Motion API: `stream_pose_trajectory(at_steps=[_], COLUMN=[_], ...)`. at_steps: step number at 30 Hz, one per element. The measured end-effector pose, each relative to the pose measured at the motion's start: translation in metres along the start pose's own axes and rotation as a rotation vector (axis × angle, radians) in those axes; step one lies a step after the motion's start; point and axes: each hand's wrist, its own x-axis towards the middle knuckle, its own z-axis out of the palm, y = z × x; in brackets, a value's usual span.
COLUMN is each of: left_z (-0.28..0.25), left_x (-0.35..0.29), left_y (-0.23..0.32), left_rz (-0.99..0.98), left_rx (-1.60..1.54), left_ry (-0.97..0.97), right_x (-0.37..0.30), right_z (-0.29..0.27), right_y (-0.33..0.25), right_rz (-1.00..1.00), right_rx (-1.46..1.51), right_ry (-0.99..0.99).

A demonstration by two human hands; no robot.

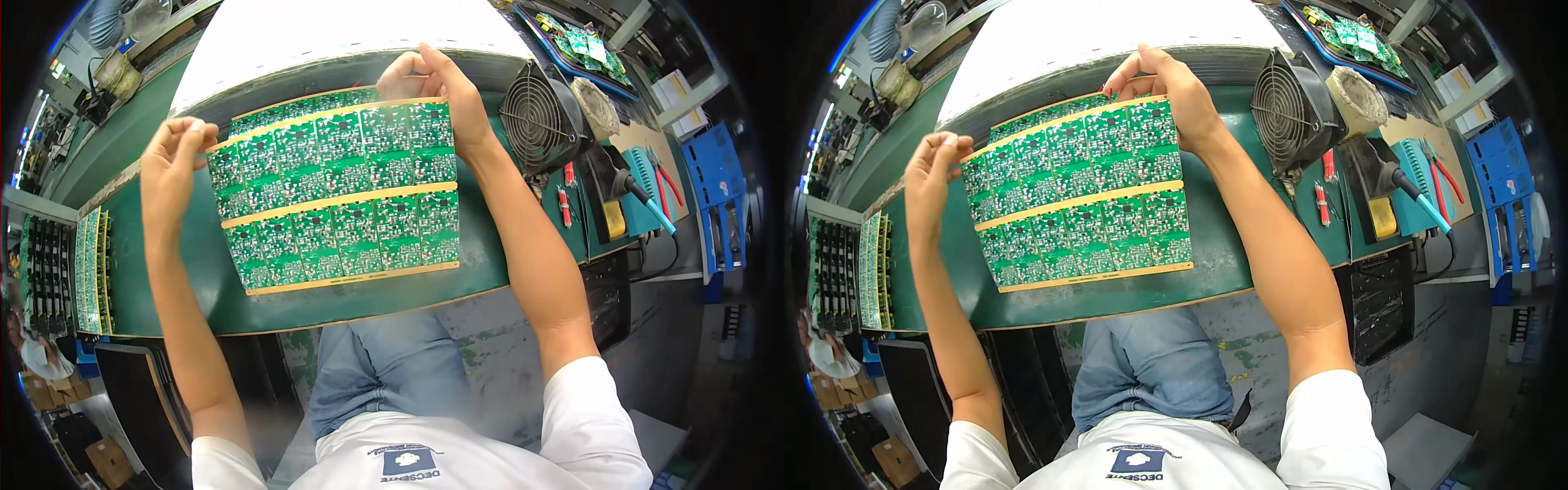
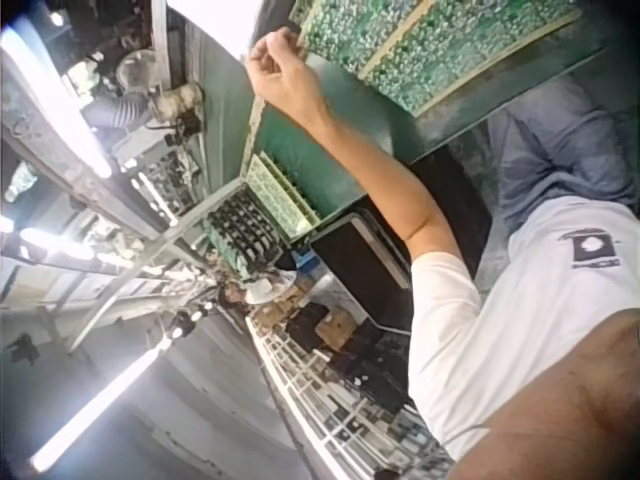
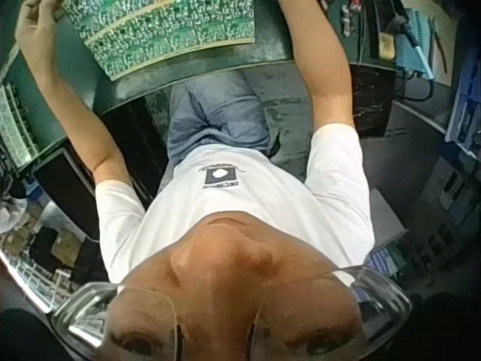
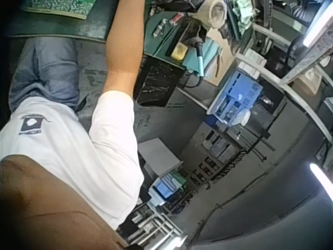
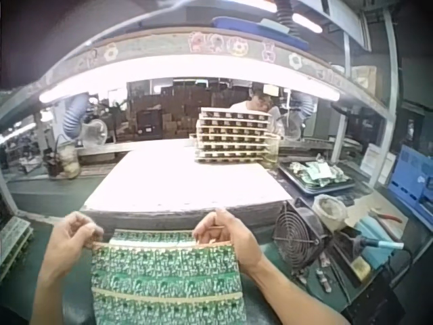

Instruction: Inspecting and sorting printed circuit boards at an assembly workstation.

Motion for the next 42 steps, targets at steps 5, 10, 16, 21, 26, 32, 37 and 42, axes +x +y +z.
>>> stream_pose_trajectory(at_steps=[5,10,16,21,26,32,37,42], left_z=[0.003,0.01,0.009,0.014,0.017,0.017,0.017,0.017], left_x=[0.031,0.044,0.039,0.036,0.034,0.034,0.035,0.035], left_y=[0.0,-0.032,-0.054,-0.055,-0.057,-0.06,-0.062,-0.064], left_rz=[0.018,0.086,0.145,0.154,0.159,0.156,0.168,0.183], left_rx=[-0.157,-0.319,-0.26,-0.166,-0.185,-0.226,-0.232,-0.213], left_ry=[-0.13,-0.231,-0.213,-0.158,-0.134,-0.125,-0.123,-0.126], right_x=[0.001,0.003,0.002,0.004,0.005,0.004,0.003,0.004], right_z=[0.0,-0.006,-0.01,-0.007,-0.005,-0.004,-0.002,-0.001], right_y=[0.004,0.004,0.006,0.009,0.01,0.009,0.007,0.007], right_rz=[-0.003,0.021,0.086,0.051,0.024,0.029,0.016,0.011], right_rx=[-0.008,0.007,0.035,0.015,0.015,0.042,0.057,0.057], right_ry=[0.022,0.042,0.023,0.058,0.098,0.1,0.088,0.088])
